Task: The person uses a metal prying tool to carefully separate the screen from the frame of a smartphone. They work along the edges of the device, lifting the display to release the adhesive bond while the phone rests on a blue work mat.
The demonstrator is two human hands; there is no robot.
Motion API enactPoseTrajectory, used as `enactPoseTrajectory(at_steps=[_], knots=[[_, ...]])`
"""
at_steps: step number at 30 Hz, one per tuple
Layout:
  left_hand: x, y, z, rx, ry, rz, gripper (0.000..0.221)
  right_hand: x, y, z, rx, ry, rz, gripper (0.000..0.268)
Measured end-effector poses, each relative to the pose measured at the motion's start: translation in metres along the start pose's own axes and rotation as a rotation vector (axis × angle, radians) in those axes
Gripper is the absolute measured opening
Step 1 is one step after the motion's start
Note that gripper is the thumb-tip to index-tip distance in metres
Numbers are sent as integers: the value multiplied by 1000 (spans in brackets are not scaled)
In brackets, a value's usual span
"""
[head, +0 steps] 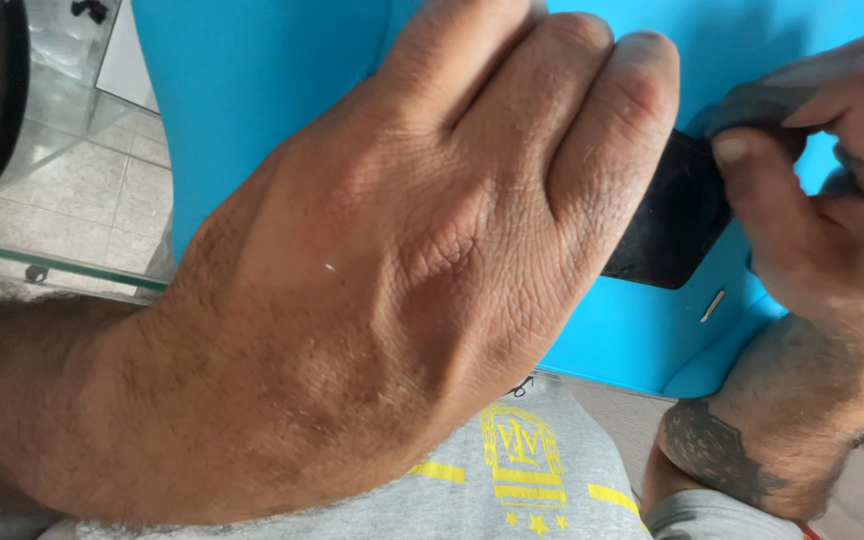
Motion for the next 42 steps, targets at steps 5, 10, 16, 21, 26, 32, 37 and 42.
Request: enactPoseTrajectory(at_steps=[5, 10, 16, 21, 26, 32, 37, 42], knots=[[7, -5, 6, 4, -1, -24, 111, 24, 24, 12, -64, 179, -305, 30], [1, 6, 9, 1, -3, -55, 111, 29, 45, 20, -116, 218, -329, 40], [-1, 13, 5, 0, -18, -66, 111, 12, 12, 17, -174, 162, -118, 24], [2, 9, -1, 9, -31, -50, 111, 12, 16, 9, -186, 103, -12, 25], [6, 11, -1, 10, -29, -34, 111, 5, 0, 10, -33, 41, 94, 16], [8, 9, -1, 14, -25, -23, 110, 6, -7, 6, 48, 58, 100, 13], [8, 2, 0, 12, -17, -13, 110, 4, -16, 2, 54, 68, 70, 12], [10, 8, -2, 17, -22, -10, 110, 5, -7, 5, 117, 25, 79, 11]])
Point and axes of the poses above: each hand's wrist, its own x-axis away from the middle knuckle, its own z-axis out of the back of the hand, y = z × x, the point moved 3 cm from there along -x, towards the middle knuckle, and after that the axes turned 11 degrees about y, right-handed, at the moved point
